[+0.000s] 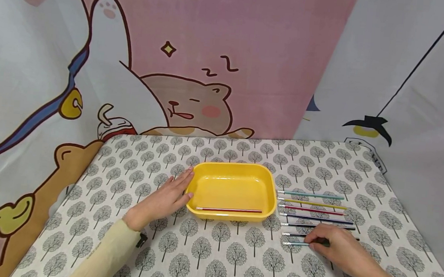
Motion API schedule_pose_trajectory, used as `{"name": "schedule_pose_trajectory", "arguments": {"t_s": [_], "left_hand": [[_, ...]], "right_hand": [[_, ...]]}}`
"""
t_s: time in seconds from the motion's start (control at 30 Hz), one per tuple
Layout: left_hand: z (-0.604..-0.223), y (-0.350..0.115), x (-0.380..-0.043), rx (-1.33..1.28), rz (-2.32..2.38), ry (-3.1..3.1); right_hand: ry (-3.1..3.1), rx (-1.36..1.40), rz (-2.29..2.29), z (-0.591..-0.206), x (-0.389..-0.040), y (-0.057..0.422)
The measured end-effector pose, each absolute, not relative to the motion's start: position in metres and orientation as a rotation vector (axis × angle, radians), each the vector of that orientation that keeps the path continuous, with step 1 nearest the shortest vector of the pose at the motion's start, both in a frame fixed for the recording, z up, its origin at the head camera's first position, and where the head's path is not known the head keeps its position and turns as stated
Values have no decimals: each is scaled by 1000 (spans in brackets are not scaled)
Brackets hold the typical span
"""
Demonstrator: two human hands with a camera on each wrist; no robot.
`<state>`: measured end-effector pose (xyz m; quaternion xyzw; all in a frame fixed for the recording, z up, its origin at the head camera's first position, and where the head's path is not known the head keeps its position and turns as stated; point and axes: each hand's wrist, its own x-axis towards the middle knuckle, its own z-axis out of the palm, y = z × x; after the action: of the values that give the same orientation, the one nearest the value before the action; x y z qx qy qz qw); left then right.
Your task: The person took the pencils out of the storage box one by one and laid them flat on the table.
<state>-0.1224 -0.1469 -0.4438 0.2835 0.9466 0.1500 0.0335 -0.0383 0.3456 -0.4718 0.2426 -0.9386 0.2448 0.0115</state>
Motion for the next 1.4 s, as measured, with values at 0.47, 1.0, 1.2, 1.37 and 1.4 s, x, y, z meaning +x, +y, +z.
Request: {"name": "schedule_pose_trajectory", "arguments": {"t_s": [0.47, 1.0, 1.2, 1.37, 1.4], "left_hand": [[-445, -147, -123, 881, 457, 2919], [-445, -147, -123, 873, 459, 2916], [-445, -148, -122, 868, 463, 2909], [-444, -148, -123, 879, 455, 2915], [-444, -148, -123, 880, 453, 2917]], "right_hand": [[-2988, 684, 710, -468, -36, 344], [-2975, 565, 830, -457, -32, 340], [-2911, 531, 737, -450, -32, 337], [-2894, 551, 704, -442, -35, 333], [-2898, 554, 728, -440, -36, 331]]}}
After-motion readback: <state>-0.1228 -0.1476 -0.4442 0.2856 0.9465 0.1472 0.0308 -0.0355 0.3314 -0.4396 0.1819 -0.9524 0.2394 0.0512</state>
